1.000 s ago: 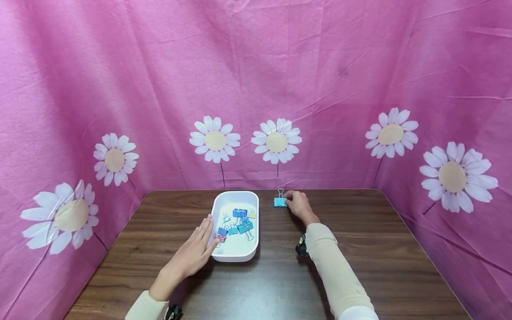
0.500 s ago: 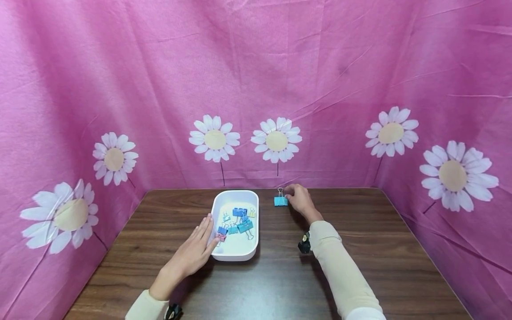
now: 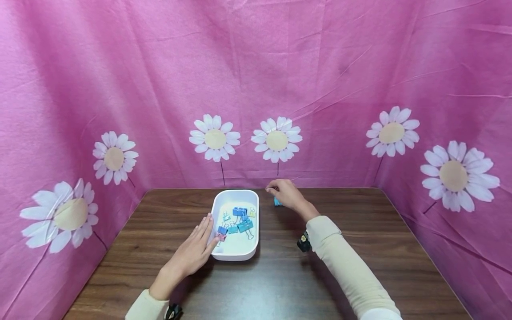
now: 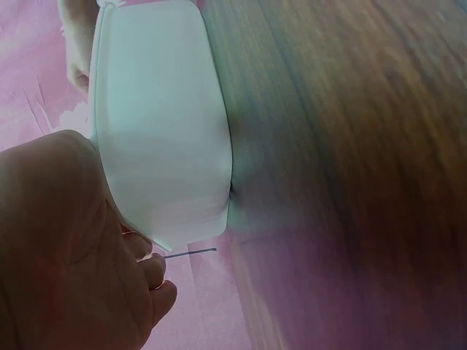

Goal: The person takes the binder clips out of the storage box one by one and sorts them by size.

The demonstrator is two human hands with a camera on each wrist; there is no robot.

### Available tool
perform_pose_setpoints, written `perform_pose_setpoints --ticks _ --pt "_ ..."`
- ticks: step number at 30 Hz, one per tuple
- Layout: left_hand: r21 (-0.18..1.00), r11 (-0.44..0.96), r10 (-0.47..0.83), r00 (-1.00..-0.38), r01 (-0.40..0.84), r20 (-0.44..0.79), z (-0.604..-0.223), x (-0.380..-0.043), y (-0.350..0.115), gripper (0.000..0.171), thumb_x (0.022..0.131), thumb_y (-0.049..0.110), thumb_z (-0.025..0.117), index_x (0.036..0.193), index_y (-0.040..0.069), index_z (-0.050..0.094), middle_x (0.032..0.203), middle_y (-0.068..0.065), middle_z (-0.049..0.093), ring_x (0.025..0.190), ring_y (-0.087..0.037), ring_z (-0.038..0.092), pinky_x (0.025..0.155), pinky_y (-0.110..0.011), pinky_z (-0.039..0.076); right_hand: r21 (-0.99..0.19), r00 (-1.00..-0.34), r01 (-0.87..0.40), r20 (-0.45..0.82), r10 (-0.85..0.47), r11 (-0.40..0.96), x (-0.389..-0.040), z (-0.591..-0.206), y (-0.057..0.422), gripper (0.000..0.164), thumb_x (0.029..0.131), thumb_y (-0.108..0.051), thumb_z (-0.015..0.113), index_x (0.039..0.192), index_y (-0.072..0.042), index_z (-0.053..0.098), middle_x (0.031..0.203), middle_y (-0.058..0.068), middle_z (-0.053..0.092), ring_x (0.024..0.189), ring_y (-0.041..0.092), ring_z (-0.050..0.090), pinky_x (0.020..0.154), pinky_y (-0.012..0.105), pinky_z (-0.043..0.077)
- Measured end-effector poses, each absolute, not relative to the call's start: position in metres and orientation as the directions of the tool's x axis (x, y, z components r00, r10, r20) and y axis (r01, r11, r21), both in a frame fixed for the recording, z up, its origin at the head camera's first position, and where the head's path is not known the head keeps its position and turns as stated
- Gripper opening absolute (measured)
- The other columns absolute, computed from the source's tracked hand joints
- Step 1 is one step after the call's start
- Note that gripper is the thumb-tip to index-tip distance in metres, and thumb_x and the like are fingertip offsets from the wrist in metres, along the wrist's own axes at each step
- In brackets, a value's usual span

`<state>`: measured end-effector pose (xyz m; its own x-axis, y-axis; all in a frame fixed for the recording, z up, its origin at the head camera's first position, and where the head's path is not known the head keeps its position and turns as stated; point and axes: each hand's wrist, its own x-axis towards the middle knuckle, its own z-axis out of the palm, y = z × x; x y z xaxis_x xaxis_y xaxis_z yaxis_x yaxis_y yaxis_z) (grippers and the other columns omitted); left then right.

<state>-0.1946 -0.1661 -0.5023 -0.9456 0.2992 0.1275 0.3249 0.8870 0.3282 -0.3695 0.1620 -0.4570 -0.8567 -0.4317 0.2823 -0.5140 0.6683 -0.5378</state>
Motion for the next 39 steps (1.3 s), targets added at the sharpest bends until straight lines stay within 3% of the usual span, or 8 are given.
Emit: perform_pose_setpoints --ticks 10,18,22,30,35,39 --pt "0.323 0.89 0.299 -0.947 0.322 0.119 -0.503 -0.196 -0.167 0.072 0.115 0.041 0.043 0.166 -0.007 0.025 0.177 -0.022 0.017 0.165 -0.04 0.021 0.134 -0.055 0.026 -0.441 -0.719 -0.686 0.289 -0.632 0.579 -0.353 -0.44 0.124 0.015 0.099 -0.005 0.073 0.11 -0.004 0.082 0.105 0.006 0.081 0.095 0.018 0.074 0.086 0.038 0.064" --pt "0.323 0.892 0.295 -0.949 0.316 0.114 -0.504 -0.197 -0.167 0.072 0.115 0.042 0.042 0.166 -0.007 0.025 0.178 -0.021 0.017 0.165 -0.039 0.021 0.134 -0.055 0.026 -0.348 -0.584 -0.792 0.192 -0.789 0.501 -0.337 -0.427 0.089 0.015 0.096 -0.002 0.074 0.106 -0.009 0.082 0.104 0.005 0.081 0.094 0.016 0.074 0.087 0.033 0.064" --pt "0.333 0.888 0.296 -0.948 0.319 0.117 -0.503 -0.196 -0.166 0.071 0.115 0.04 0.044 0.165 -0.008 0.026 0.177 -0.022 0.019 0.165 -0.04 0.021 0.134 -0.055 0.026 -0.307 -0.547 -0.816 0.134 -0.827 0.49 -0.332 -0.427 0.072 0.013 0.097 -0.005 0.075 0.106 -0.008 0.082 0.101 0.004 0.081 0.091 0.014 0.073 0.086 0.031 0.063" --pt "0.333 0.884 0.302 -0.945 0.327 0.124 -0.503 -0.196 -0.165 0.07 0.114 0.038 0.046 0.165 -0.008 0.027 0.176 -0.023 0.021 0.164 -0.04 0.022 0.133 -0.056 0.027 -0.253 -0.556 -0.776 -0.158 -0.816 0.578 -0.326 -0.435 0.051 0.035 0.095 -0.025 0.082 0.124 -0.007 0.077 0.121 0.005 0.08 0.116 0.02 0.074 0.106 0.034 0.059" --pt "0.336 0.883 0.302 -0.944 0.328 0.129 -0.504 -0.196 -0.165 0.07 0.115 0.037 0.046 0.164 -0.008 0.028 0.176 -0.023 0.021 0.164 -0.04 0.022 0.133 -0.056 0.027 -0.219 -0.6 -0.709 -0.311 -0.737 0.67 -0.317 -0.439 0.046 0.053 0.087 -0.01 0.087 0.137 -0.012 0.071 0.14 0.005 0.071 0.131 0.019 0.065 0.119 0.038 0.051" --pt "0.342 0.883 0.298 -0.947 0.322 0.123 -0.504 -0.195 -0.166 0.07 0.115 0.038 0.046 0.165 -0.008 0.028 0.176 -0.023 0.021 0.164 -0.04 0.022 0.133 -0.056 0.027 -0.175 -0.636 -0.668 -0.37 -0.677 0.723 -0.313 -0.444 0.045 0.066 0.088 -0.001 0.083 0.148 -0.02 0.064 0.151 0.004 0.065 0.139 0.018 0.06 0.124 0.042 0.046"
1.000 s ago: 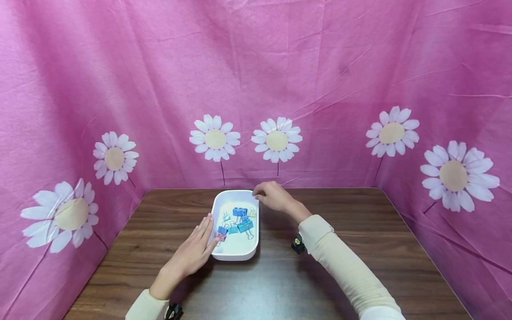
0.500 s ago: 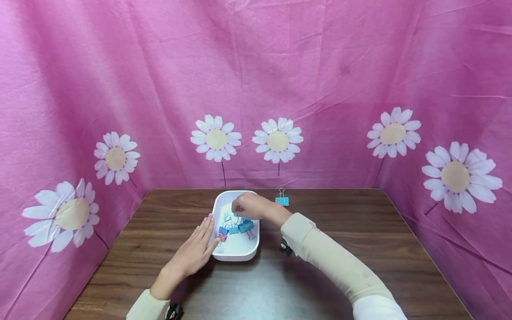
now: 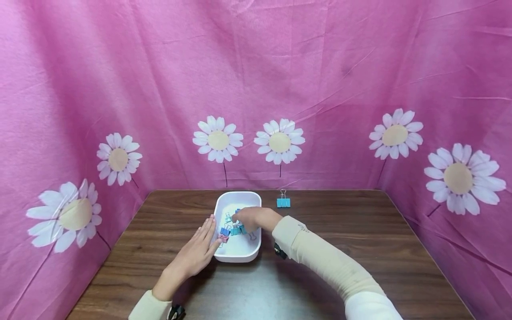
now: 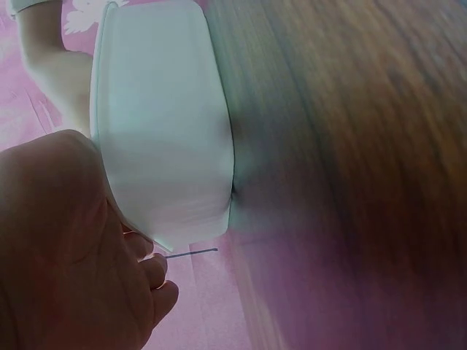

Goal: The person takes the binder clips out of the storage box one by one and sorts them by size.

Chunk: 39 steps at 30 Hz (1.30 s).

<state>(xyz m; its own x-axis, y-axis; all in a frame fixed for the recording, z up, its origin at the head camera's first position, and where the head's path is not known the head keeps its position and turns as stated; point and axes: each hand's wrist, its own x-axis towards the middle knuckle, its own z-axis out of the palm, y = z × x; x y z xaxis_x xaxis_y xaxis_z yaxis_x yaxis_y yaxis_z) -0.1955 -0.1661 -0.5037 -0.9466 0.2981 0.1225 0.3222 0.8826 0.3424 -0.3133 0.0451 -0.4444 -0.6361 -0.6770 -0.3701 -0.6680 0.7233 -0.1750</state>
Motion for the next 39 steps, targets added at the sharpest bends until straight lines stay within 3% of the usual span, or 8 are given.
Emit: perform_pose_setpoints --ticks 8,12,17,21,27,30,35,39 --pt "0.337 0.884 0.298 -0.946 0.324 0.127 -0.504 -0.196 -0.167 0.071 0.114 0.039 0.046 0.165 -0.008 0.027 0.177 -0.022 0.02 0.164 -0.04 0.022 0.133 -0.056 0.027 -0.008 -0.619 -0.76 -0.296 -0.728 0.65 -0.318 -0.46 0.046 0.039 0.099 -0.006 0.073 0.135 -0.02 0.07 0.127 0.001 0.075 0.119 0.015 0.068 0.11 0.035 0.057" --pt "0.338 0.884 0.297 -0.947 0.322 0.125 -0.504 -0.196 -0.166 0.07 0.114 0.038 0.046 0.165 -0.007 0.028 0.177 -0.022 0.021 0.164 -0.04 0.022 0.133 -0.057 0.027 0.038 -0.619 -0.769 -0.29 -0.73 0.638 -0.319 -0.465 0.046 0.037 0.099 -0.008 0.073 0.133 -0.021 0.07 0.129 0.002 0.074 0.121 0.016 0.068 0.111 0.035 0.057" --pt "0.339 0.885 0.295 -0.947 0.32 0.123 -0.503 -0.195 -0.166 0.069 0.114 0.037 0.046 0.165 -0.007 0.028 0.176 -0.022 0.021 0.164 -0.041 0.023 0.133 -0.057 0.027 0.015 -0.643 -0.734 -0.334 -0.689 0.678 -0.317 -0.467 0.046 0.042 0.093 -0.018 0.081 0.133 -0.027 0.071 0.134 0.003 0.067 0.115 0.017 0.065 0.11 0.039 0.057" --pt "0.337 0.884 0.296 -0.947 0.322 0.127 -0.503 -0.194 -0.165 0.069 0.114 0.037 0.046 0.164 -0.007 0.029 0.176 -0.023 0.021 0.163 -0.042 0.024 0.133 -0.057 0.027 -0.032 -0.653 -0.718 -0.317 -0.688 0.696 -0.317 -0.464 0.047 0.036 0.091 -0.02 0.083 0.125 -0.027 0.074 0.134 0.004 0.064 0.108 0.015 0.063 0.106 0.036 0.057" --pt "0.339 0.882 0.296 -0.945 0.326 0.136 -0.504 -0.195 -0.165 0.069 0.114 0.036 0.047 0.164 -0.008 0.029 0.176 -0.023 0.021 0.163 -0.042 0.024 0.132 -0.058 0.028 -0.085 -0.613 -0.773 -0.153 -0.775 0.628 -0.323 -0.454 0.051 0.016 0.089 -0.005 0.081 0.099 -0.017 0.077 0.103 -0.001 0.066 0.085 0.012 0.057 0.082 0.027 0.056" --pt "0.347 0.88 0.296 -0.946 0.324 0.131 -0.503 -0.194 -0.165 0.069 0.115 0.037 0.046 0.164 -0.008 0.028 0.176 -0.023 0.021 0.163 -0.042 0.024 0.132 -0.059 0.027 -0.104 -0.575 -0.808 -0.073 -0.815 0.579 -0.326 -0.452 0.053 0.011 0.088 -0.012 0.087 0.092 -0.014 0.078 0.093 -0.003 0.07 0.079 0.009 0.058 0.077 0.025 0.056" --pt "0.351 0.879 0.298 -0.947 0.322 0.122 -0.503 -0.194 -0.165 0.07 0.115 0.038 0.045 0.164 -0.009 0.027 0.176 -0.024 0.02 0.163 -0.042 0.023 0.133 -0.059 0.027 -0.108 -0.525 -0.845 -0.02 -0.851 0.524 -0.329 -0.455 0.055 0.024 0.088 -0.033 0.089 0.101 -0.014 0.082 0.096 -0.004 0.077 0.082 0.007 0.065 0.082 0.026 0.06" --pt "0.347 0.88 0.299 -0.946 0.325 0.128 -0.503 -0.194 -0.165 0.07 0.115 0.038 0.045 0.164 -0.009 0.027 0.176 -0.024 0.02 0.163 -0.043 0.023 0.132 -0.059 0.027 -0.102 -0.477 -0.876 0.033 -0.878 0.472 -0.331 -0.458 0.057 0.022 0.092 -0.032 0.086 0.107 -0.016 0.083 0.102 -0.002 0.08 0.089 0.01 0.071 0.086 0.028 0.062"
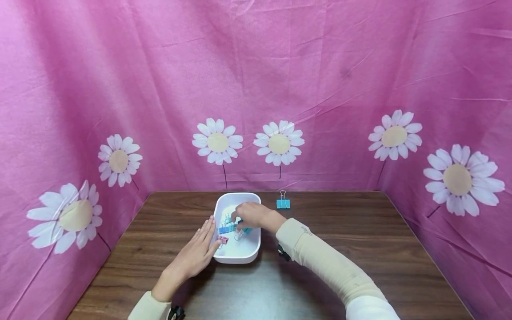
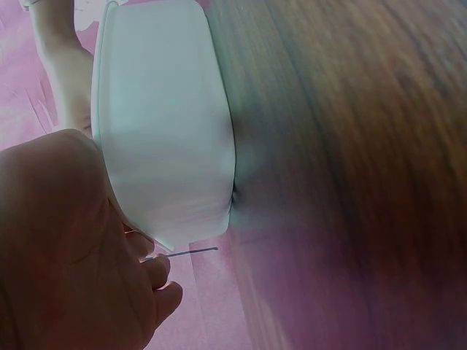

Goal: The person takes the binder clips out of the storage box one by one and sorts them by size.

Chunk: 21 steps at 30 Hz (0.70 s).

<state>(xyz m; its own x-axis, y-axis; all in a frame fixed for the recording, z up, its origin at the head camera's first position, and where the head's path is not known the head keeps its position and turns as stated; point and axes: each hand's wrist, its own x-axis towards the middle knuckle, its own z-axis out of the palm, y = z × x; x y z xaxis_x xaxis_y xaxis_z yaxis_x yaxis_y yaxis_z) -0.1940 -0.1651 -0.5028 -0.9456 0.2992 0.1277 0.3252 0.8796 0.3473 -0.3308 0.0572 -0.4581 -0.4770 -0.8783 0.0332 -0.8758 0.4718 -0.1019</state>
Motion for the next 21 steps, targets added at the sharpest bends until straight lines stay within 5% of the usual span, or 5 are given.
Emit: perform_pose_setpoints --ticks 6,21 --pt "0.349 0.88 0.299 -0.946 0.323 0.123 -0.502 -0.194 -0.166 0.07 0.115 0.037 0.045 0.164 -0.009 0.027 0.176 -0.024 0.02 0.163 -0.043 0.023 0.133 -0.058 0.027 -0.158 -0.462 -0.879 0.048 -0.886 0.45 -0.331 -0.459 0.061 0.01 0.095 -0.02 0.082 0.103 -0.015 0.083 0.102 -0.003 0.075 0.088 0.008 0.067 0.084 0.023 0.061" --pt "0.324 0.889 0.289 -0.945 0.323 0.151 -0.504 -0.193 -0.164 0.071 0.115 0.038 0.045 0.164 -0.01 0.028 0.176 -0.025 0.021 0.163 -0.042 0.025 0.132 -0.058 0.029 -0.222 -0.448 -0.882 0.129 -0.884 0.415 -0.334 -0.449 0.077 0.013 0.096 -0.002 0.075 0.106 -0.006 0.082 0.108 0.006 0.075 0.094 0.02 0.072 0.083 0.023 0.062"
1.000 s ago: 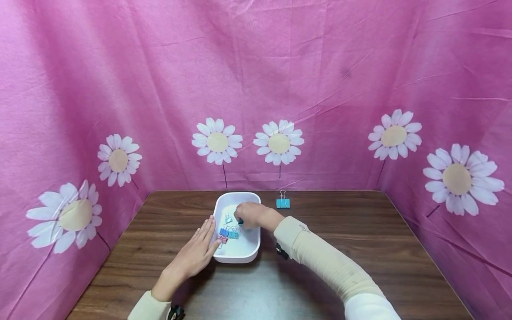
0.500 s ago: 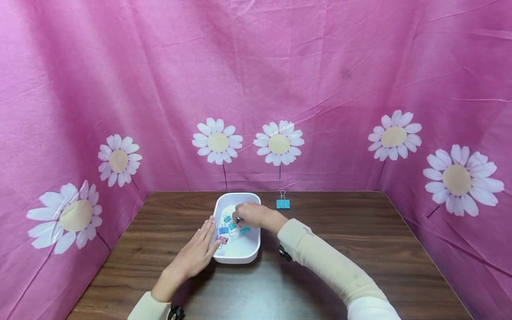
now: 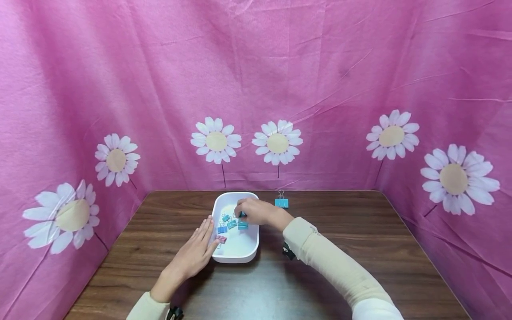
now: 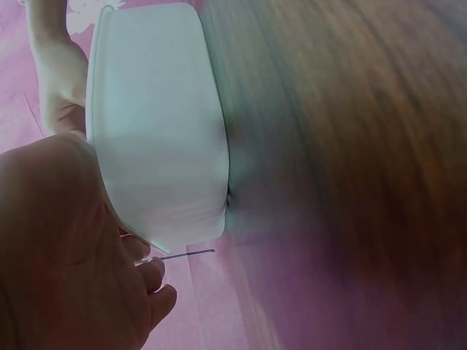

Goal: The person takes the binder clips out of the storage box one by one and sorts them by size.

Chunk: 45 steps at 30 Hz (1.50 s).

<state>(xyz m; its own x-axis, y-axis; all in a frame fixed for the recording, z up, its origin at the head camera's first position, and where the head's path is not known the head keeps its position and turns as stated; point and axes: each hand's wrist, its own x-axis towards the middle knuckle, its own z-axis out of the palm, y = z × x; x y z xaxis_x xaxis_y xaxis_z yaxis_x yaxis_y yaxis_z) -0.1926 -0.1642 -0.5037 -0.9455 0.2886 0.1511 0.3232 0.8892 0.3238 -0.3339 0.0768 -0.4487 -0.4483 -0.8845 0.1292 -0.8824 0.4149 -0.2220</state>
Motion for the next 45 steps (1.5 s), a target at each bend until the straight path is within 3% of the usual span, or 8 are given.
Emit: perform_pose_setpoints --ticks 16,23,38,45 --pt "0.314 0.893 0.295 -0.946 0.322 0.13 -0.504 -0.193 -0.166 0.072 0.115 0.041 0.043 0.164 -0.009 0.027 0.176 -0.023 0.019 0.164 -0.041 0.023 0.133 -0.057 0.027 -0.273 -0.518 -0.845 0.209 -0.829 0.46 -0.331 -0.439 0.09 0.012 0.096 -0.006 0.075 0.107 -0.007 0.081 0.107 0.004 0.074 0.08 0.005 0.062 0.073 0.018 0.058" --pt "0.321 0.889 0.298 -0.945 0.327 0.136 -0.502 -0.194 -0.166 0.072 0.114 0.04 0.045 0.163 -0.01 0.029 0.176 -0.025 0.022 0.163 -0.042 0.024 0.133 -0.057 0.027 -0.284 -0.512 -0.85 0.246 -0.823 0.444 -0.33 -0.434 0.095 0.009 0.096 -0.006 0.075 0.104 -0.008 0.08 0.105 0.003 0.074 0.077 0.004 0.061 0.07 0.017 0.056" --pt "0.35 0.881 0.299 -0.948 0.319 0.112 -0.5 -0.195 -0.168 0.072 0.115 0.041 0.045 0.165 -0.008 0.027 0.177 -0.022 0.019 0.165 -0.039 0.019 0.134 -0.056 0.024 -0.324 -0.578 -0.809 0.294 -0.761 0.49 -0.328 -0.425 0.114 0.007 0.097 -0.009 0.077 0.103 -0.012 0.077 0.104 -0.001 0.072 0.085 0.007 0.066 0.074 0.021 0.06" --pt "0.354 0.877 0.302 -0.946 0.323 0.116 -0.5 -0.195 -0.169 0.072 0.114 0.04 0.045 0.165 -0.007 0.027 0.177 -0.022 0.019 0.165 -0.039 0.019 0.134 -0.055 0.023 -0.364 -0.591 -0.801 0.346 -0.729 0.476 -0.329 -0.423 0.127 0.006 0.096 -0.008 0.077 0.101 -0.012 0.075 0.097 -0.003 0.068 0.082 0.008 0.065 0.073 0.023 0.061"
